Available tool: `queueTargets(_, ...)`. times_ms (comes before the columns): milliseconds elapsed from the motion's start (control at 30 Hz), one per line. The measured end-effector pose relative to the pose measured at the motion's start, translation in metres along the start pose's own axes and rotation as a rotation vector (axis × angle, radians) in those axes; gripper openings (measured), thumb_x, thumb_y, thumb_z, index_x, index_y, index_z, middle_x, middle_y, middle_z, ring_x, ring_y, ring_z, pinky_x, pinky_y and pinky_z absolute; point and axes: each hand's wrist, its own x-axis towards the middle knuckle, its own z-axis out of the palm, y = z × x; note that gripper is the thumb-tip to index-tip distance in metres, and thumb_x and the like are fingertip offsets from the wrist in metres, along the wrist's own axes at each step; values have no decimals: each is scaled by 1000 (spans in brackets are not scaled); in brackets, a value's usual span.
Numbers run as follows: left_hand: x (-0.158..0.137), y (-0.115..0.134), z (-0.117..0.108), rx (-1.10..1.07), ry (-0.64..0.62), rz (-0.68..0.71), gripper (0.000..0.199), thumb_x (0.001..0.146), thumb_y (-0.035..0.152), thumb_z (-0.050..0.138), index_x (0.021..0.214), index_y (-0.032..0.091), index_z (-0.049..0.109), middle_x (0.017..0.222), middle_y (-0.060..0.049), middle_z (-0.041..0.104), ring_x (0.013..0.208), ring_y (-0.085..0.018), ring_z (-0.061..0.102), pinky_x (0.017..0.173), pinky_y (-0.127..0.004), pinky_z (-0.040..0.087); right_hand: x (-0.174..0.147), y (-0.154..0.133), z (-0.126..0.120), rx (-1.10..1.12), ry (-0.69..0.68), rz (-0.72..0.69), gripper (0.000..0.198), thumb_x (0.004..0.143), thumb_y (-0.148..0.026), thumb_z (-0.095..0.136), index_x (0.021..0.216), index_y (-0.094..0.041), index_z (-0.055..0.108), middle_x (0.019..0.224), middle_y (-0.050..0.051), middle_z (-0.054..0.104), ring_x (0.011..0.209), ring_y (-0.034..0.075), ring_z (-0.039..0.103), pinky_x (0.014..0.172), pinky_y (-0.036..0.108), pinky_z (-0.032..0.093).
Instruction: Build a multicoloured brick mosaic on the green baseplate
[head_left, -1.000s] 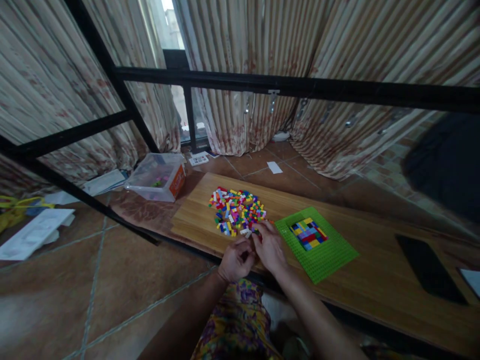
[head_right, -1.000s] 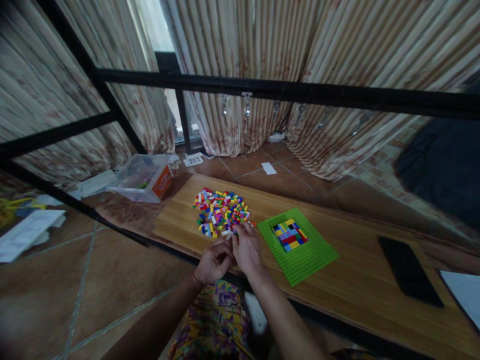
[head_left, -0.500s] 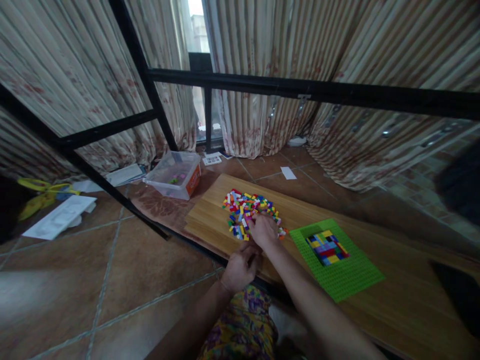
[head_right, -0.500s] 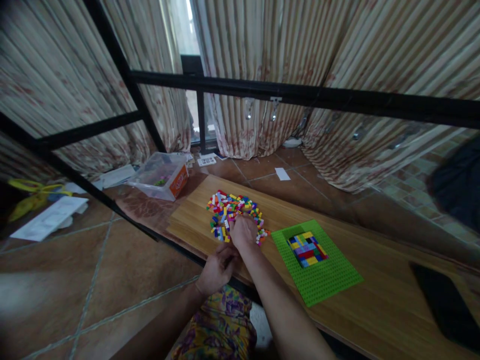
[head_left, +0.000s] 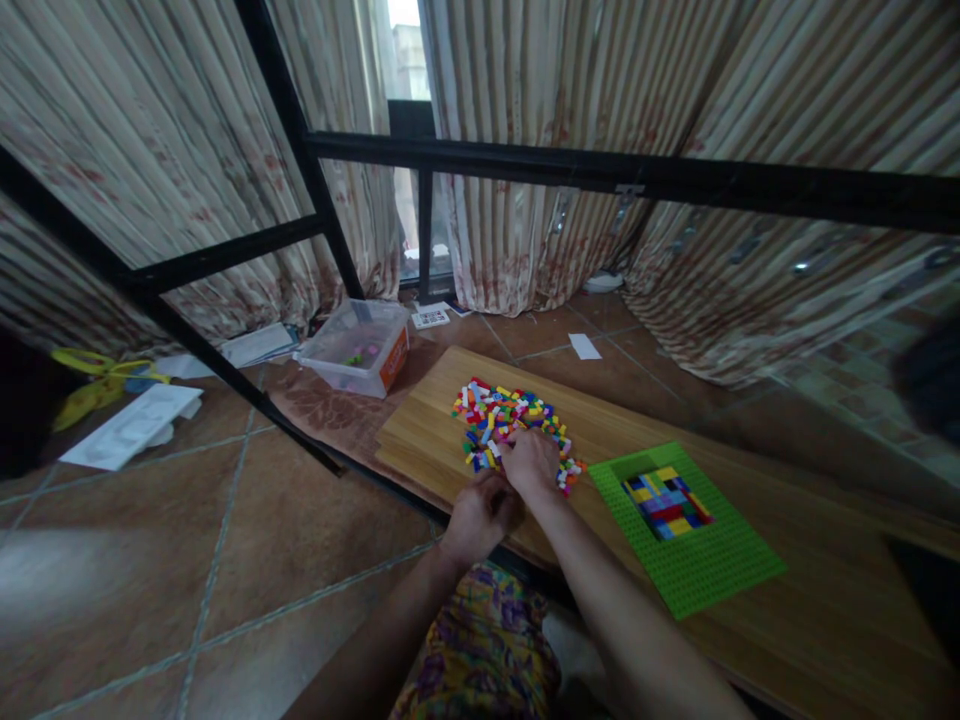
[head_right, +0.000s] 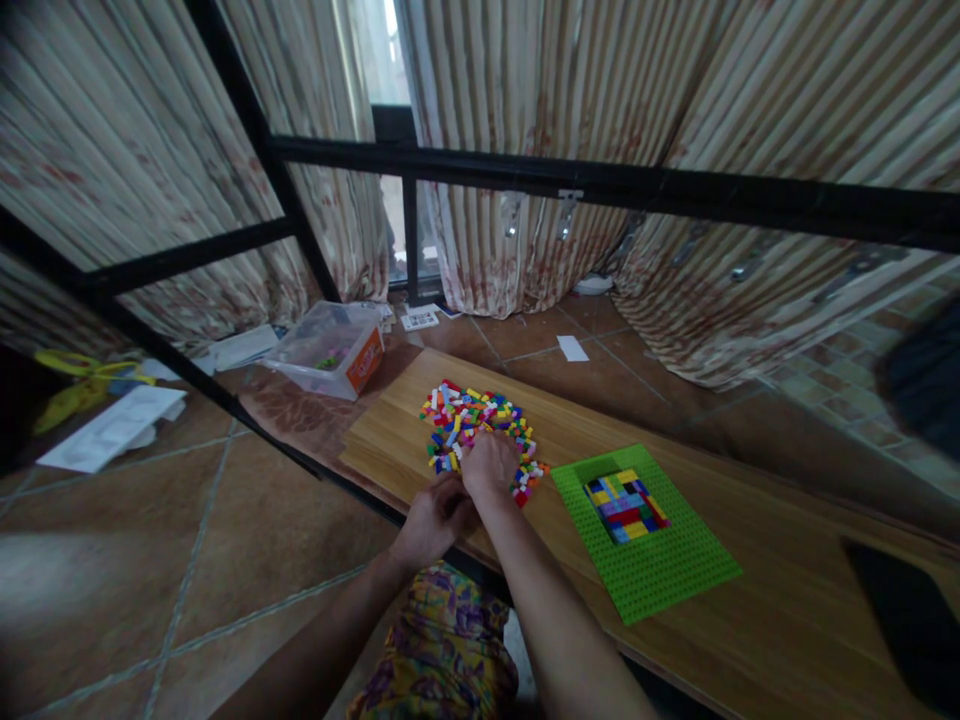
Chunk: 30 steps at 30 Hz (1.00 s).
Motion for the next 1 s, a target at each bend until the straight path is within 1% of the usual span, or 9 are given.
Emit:
queueTargets(200, 3, 5, -1, -13, 0, 3, 16, 75, 6, 52, 80, 17, 63, 85, -5, 60, 81, -17, 59, 74, -27, 47, -10, -4, -1, 83, -21, -22, 11, 79, -24, 63, 84, -19, 71, 91, 13, 71, 91, 25, 64, 81, 36, 45)
queueTargets(333, 3, 5, -1, -29, -8, -9, 15, 75, 7, 52, 78, 17, 63, 84, -5, 61, 81, -17, 59, 74, -28, 48, -12, -3, 0, 228, -48, -10, 13, 79, -17, 60, 87, -21, 69, 89, 7, 73, 88, 23, 65, 80, 33, 46)
queueTargets(400, 3, 3, -2, -27, -13, -24, 15, 75, 7, 52, 78, 17, 63, 85, -5, 62, 81, -17, 59, 75, -28, 48, -11, 2, 0, 377, -38, 4, 13, 79, -18, 59, 87, -22, 68, 89, 6, 73, 88, 22, 66, 79, 33, 47)
queueTargets(500, 2, 1, -2, -37, -7, -58, 16, 77, 9, 53, 83, 18, 65, 88, -4, 63, 84, -17, 60, 79, -28, 48, -13, 14, -1, 738, -6, 61, 16, 78, -25, 60, 91, -21, 69, 90, 5, 73, 86, 22, 67, 80, 34, 50)
queueTargets(600, 2, 1, -1, -115, 65, -121, 15, 84, 20, 54, 95, 18, 64, 90, -4, 65, 84, -17, 61, 78, -28, 48, -23, 24, -9, 1111, -45, 176, 27, 74, -34, 63, 96, -21, 69, 87, 4, 73, 76, 21, 66, 68, 34, 52)
queueTargets(700, 4, 7, 1, -277, 142, -177, 25, 87, 33, 56, 107, 18, 60, 89, -3, 65, 77, -14, 61, 71, -26, 49, -39, 25, -23, 1310, -97, 240, 32, 70, -41, 69, 94, -21, 69, 82, 3, 73, 67, 18, 64, 58, 30, 49)
queueTargets(767, 7, 15, 3, -389, 149, -185, 28, 87, 37, 58, 106, 18, 59, 86, -2, 65, 74, -13, 61, 69, -25, 50, -50, 23, -33, 1362, -85, 241, 31, 67, -42, 74, 89, -20, 70, 80, 2, 72, 68, 17, 63, 61, 28, 48)
queueTargets(867, 11, 29, 5, -518, 172, -216, 28, 84, 42, 61, 98, 17, 60, 84, -2, 66, 71, -13, 62, 67, -24, 51, -63, 18, -46, 1397, -51, 237, 29, 67, -44, 75, 83, -20, 70, 77, 2, 71, 69, 16, 62, 66, 29, 49)
queueTargets(1000, 12, 43, 4, -563, 196, -249, 29, 81, 45, 62, 91, 17, 61, 84, -2, 66, 69, -13, 62, 63, -24, 52, -74, 20, -56, 1340, -38, 187, 26, 71, -44, 73, 82, -21, 71, 75, 1, 70, 71, 16, 62, 70, 30, 49)
